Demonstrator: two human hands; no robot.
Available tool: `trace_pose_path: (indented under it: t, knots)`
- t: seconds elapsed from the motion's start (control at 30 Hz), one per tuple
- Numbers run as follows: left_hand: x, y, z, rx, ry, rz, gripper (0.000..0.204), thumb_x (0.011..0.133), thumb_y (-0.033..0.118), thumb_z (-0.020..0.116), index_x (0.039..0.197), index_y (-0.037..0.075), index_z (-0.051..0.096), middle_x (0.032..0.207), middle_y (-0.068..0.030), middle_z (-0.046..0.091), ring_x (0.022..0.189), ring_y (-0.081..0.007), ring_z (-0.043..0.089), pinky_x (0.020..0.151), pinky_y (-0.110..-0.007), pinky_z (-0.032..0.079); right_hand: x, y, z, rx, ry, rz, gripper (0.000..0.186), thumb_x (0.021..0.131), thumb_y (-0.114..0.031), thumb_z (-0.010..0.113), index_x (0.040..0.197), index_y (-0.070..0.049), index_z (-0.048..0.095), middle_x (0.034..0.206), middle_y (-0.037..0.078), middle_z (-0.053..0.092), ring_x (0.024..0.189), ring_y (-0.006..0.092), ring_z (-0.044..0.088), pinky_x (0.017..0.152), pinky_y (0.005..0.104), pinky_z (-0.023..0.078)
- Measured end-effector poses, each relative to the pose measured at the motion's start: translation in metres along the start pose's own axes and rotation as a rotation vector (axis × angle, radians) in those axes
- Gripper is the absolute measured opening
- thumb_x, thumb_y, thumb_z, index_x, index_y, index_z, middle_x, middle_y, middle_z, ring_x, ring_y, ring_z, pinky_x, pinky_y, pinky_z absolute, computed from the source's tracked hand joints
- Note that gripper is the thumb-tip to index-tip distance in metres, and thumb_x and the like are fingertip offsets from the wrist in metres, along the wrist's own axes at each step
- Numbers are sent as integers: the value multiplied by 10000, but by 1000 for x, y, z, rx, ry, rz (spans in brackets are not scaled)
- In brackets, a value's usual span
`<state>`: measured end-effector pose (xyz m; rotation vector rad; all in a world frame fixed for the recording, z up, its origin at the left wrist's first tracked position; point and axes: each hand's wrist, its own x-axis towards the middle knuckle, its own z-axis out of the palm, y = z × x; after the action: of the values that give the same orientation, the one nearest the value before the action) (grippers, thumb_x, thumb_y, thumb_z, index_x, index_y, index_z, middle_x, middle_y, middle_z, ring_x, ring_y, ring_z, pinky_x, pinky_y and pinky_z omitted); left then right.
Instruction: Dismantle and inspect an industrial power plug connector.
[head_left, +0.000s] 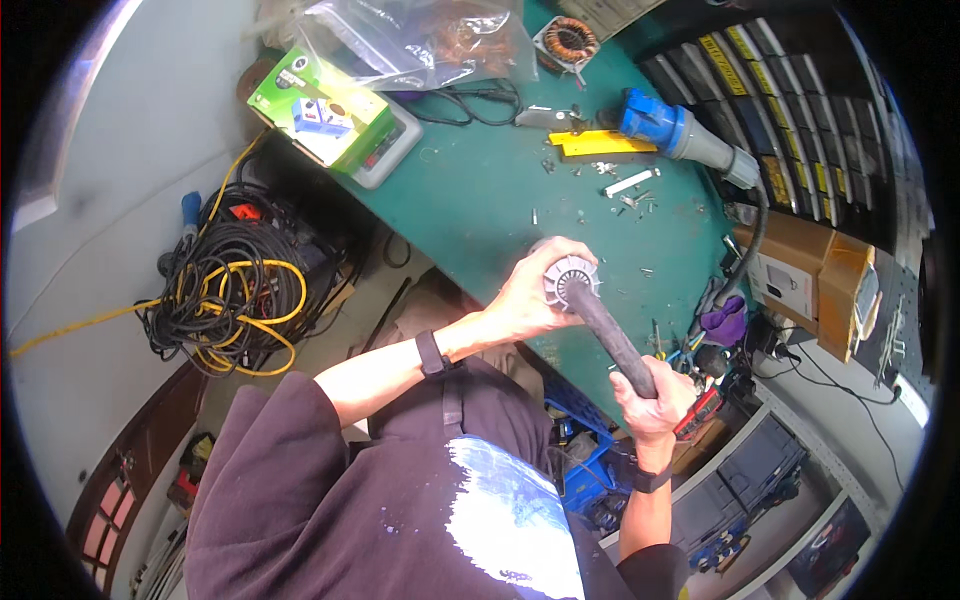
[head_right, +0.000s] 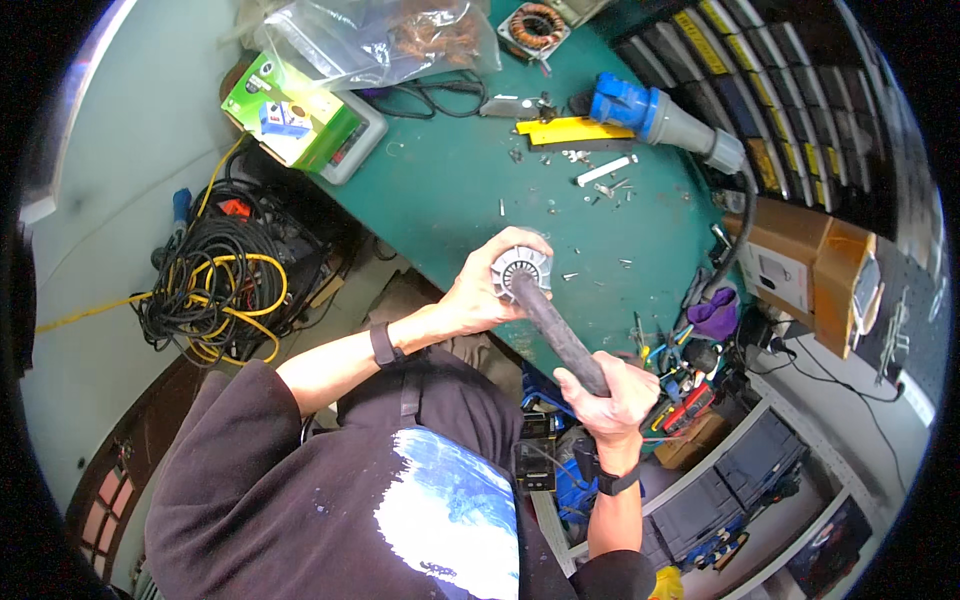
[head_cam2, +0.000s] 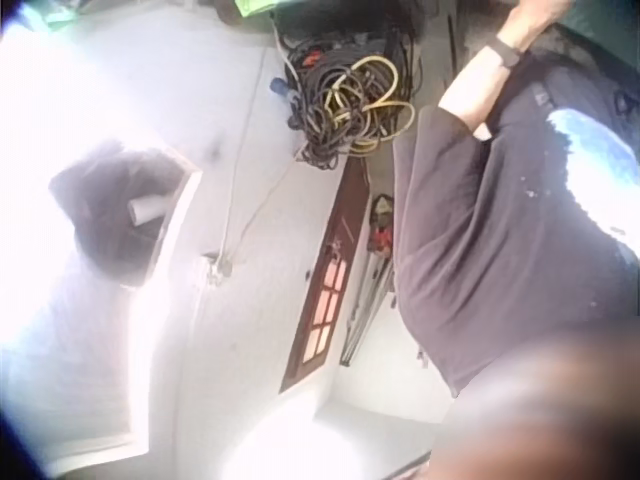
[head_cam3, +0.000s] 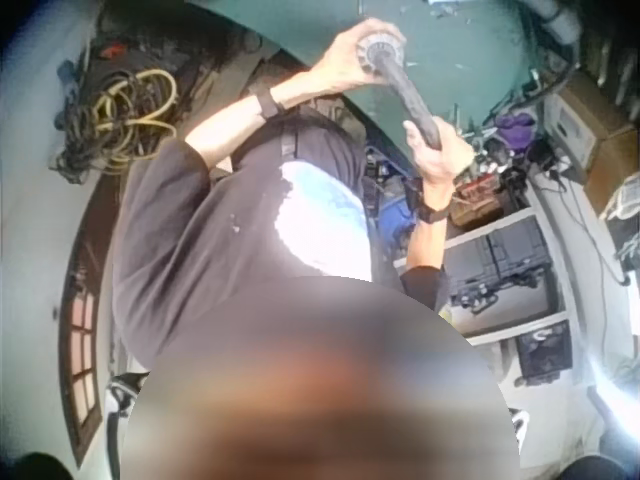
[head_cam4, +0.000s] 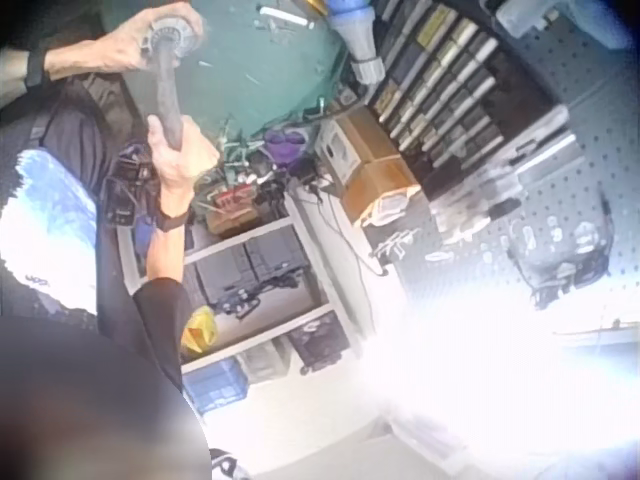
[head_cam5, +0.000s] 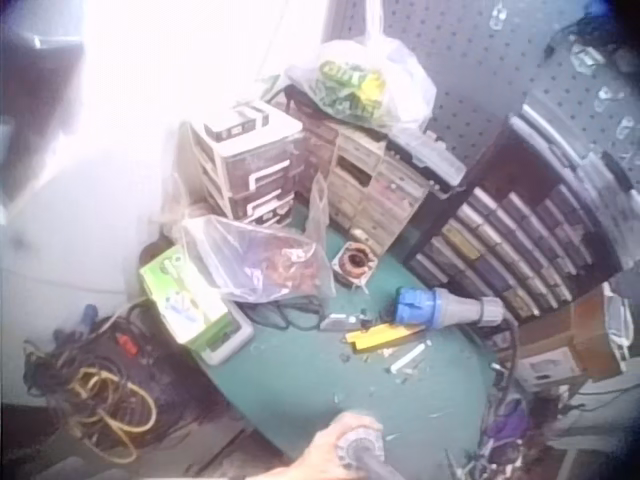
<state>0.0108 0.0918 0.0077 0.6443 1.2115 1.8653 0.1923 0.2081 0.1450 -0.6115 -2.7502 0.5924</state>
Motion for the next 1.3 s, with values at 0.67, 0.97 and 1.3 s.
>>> trace_pose_path:
  t: [0.67,0.97,1.3]
  knots:
    - [11,100,11,897,-493,295,633,652,223,878,1191,50,593,1068,-144,689,980,-357,706,829,-439,577,10,-10,-117,-54,-388,-93,553,817,-210,867,1344,-166,702,667,77,613,518,225,578,504,364,451]
    - [13,117,12,951,-647,-43,652,681,262,850,1239,51,586,1092,-179,702,992,-390,711,860,-460,576,6,-18,-110,150,-441,144,510,862,-153,834,1346,-116,681,849,186,733,654,307,709,600,370,540]
    - [-15,93,-19,585,-280,195,914,720,316,950,1460,101,459,1487,-128,513,1449,-280,445,1273,-479,232,-33,-43,-131,-39,-123,76,513,780,-88,862,1272,-64,717,885,149,753,693,269,729,616,335,550]
